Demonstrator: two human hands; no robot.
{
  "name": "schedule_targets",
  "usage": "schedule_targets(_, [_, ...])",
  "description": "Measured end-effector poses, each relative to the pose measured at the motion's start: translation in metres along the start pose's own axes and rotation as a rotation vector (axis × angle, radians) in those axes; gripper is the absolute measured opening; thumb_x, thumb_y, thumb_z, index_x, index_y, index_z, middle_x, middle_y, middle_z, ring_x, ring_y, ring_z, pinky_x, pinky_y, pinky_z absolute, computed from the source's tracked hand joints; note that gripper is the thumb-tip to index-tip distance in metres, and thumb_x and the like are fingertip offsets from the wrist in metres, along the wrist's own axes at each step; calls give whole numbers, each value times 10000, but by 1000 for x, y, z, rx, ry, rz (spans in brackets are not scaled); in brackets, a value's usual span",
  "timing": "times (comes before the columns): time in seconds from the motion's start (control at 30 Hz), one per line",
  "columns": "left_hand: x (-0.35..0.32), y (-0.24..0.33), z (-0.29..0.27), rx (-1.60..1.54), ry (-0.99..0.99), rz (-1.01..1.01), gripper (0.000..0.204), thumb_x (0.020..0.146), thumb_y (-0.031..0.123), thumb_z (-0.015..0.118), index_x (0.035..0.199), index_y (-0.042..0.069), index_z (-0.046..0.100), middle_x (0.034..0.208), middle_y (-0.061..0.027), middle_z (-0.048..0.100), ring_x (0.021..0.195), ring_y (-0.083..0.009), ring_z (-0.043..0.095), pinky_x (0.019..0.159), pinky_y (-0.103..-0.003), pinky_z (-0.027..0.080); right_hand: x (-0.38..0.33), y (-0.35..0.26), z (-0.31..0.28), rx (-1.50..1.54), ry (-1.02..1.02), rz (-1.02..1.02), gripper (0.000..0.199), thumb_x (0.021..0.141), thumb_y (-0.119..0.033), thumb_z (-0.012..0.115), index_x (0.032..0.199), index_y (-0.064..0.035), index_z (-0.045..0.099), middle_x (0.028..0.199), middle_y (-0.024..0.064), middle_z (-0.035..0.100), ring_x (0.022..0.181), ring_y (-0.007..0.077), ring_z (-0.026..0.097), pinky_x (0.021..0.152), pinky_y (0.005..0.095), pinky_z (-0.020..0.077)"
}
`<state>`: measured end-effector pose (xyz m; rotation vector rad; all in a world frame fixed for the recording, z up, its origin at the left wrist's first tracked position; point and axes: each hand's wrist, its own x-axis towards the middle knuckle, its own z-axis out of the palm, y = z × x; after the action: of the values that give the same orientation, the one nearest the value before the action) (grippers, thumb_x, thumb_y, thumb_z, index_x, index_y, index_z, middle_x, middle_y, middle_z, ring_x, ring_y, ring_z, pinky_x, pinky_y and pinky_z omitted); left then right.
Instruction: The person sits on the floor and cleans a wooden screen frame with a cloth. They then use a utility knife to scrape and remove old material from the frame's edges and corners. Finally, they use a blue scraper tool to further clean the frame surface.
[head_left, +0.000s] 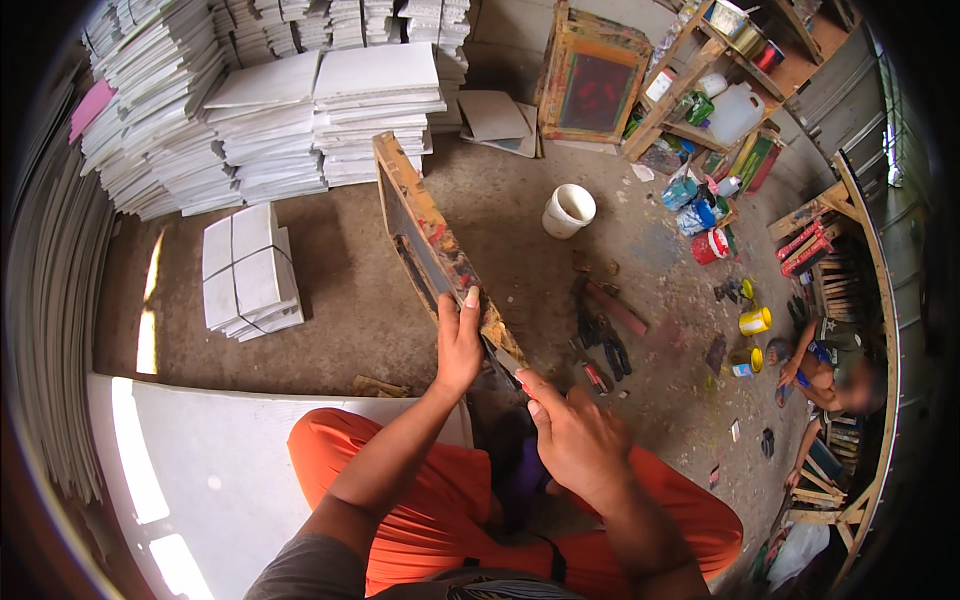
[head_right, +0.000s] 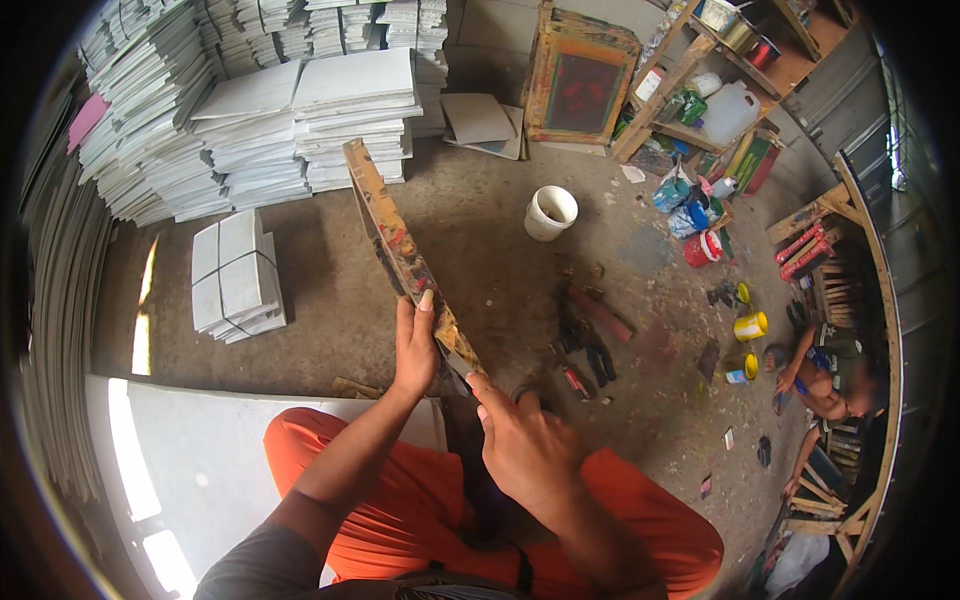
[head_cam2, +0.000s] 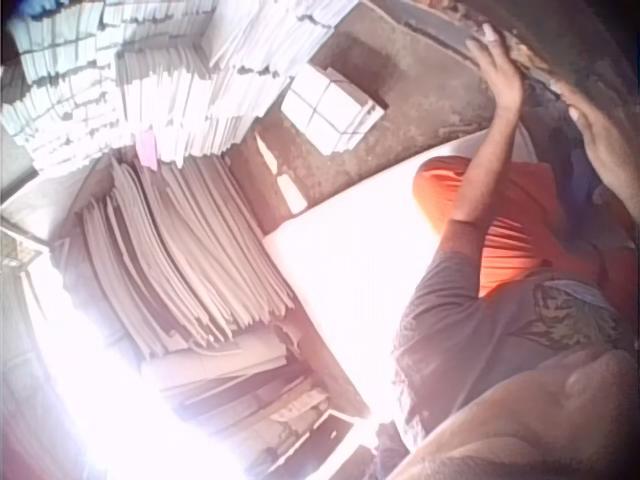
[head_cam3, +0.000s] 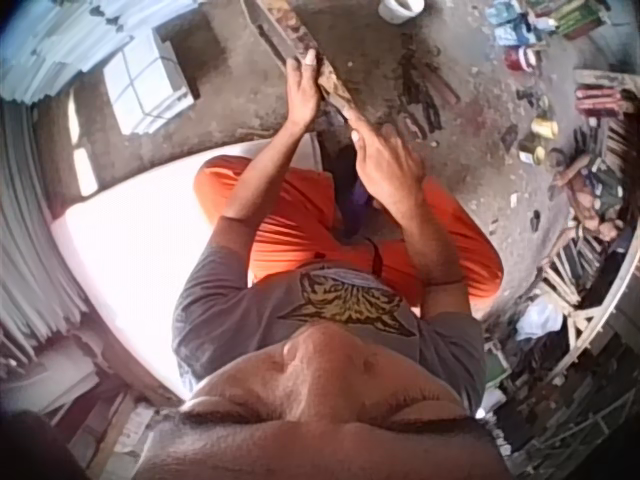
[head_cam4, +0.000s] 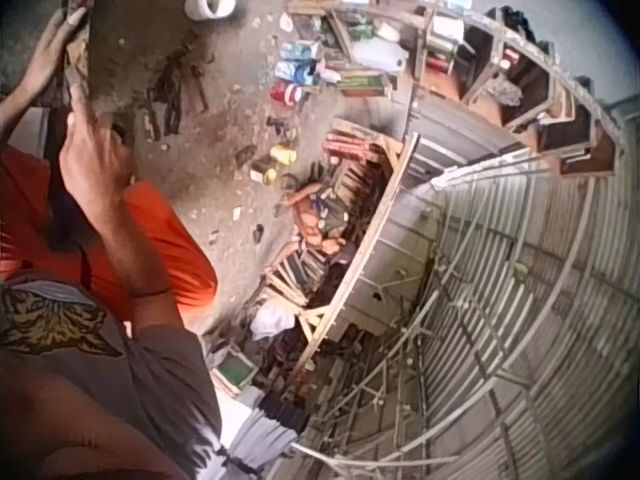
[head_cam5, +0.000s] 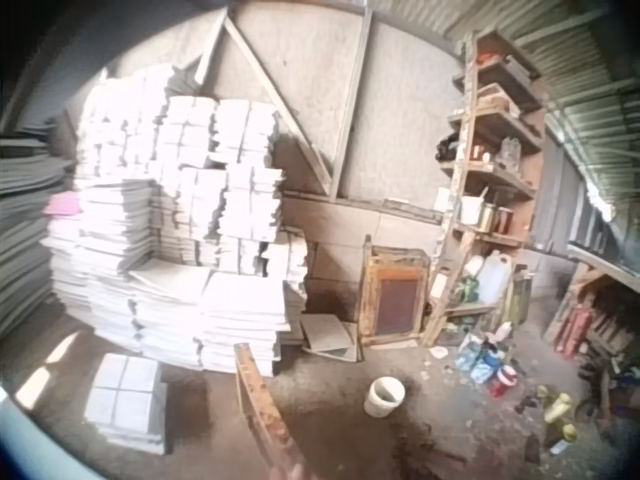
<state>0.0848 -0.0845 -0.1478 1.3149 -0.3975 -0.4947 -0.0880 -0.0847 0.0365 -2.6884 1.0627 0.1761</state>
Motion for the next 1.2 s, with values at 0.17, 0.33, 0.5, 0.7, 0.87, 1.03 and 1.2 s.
schedule_targets(0.17, [0,-3,2,-38,30,49,357,1116,356,505,1037,13,443,921,-86,504,861,-172,465,813,-345,451,4,7,24,64,99,63,426,1042,-285,578,1467,-323,578,932,195,666,787,410,717,674,528,571])
schedule_targets(0.33, [-2,2,0,-71,11,19,329,1123,340,494,1052,21,452,951,-72,510,888,-152,462,825,-326,446,11,24,30,342,251,-74,432,1060,-261,566,1485,-193,531,1019,196,679,926,414,702,792,507,556])
schedule_targets(0.5, [0,-2,0,-62,0,48,335,1125,346,489,1073,17,454,956,-71,497,899,-152,458,844,-319,441,25,27,34,457,311,-172,441,1055,-209,581,1460,-55,498,1145,219,692,1036,423,681,884,504,530])
schedule_targets(0.7, [-1,-3,-2,-70,1,64,342,1125,346,486,1093,6,462,1002,-93,521,946,-163,480,878,-331,441,24,15,24,331,144,-158,390,1058,-186,576,1417,-42,526,1185,225,696,1022,432,690,855,489,549])
schedule_targets(0.87, [2,7,-1,-222,-42,-19,325,1116,343,518,1139,20,491,1065,-59,553,978,-122,492,910,-305,448,26,21,50,662,321,-79,453,981,-249,725,1322,5,571,1094,188,710,964,321,705,830,419,553])
schedule_targets(1.03, [3,20,-4,-359,-124,-114,277,1108,306,557,1165,39,510,1066,-27,611,981,-75,552,888,-270,480,37,17,62,588,265,111,596,792,-339,906,1140,39,604,976,198,728,875,344,732,757,413,559])
schedule_targets(1.2, [1,22,-3,-381,-197,-160,277,1105,311,562,1163,51,489,1015,-62,643,859,-104,661,737,-287,562,47,34,81,787,401,-15,423,829,-252,871,1069,19,653,897,140,736,810,285,739,712,383,556])
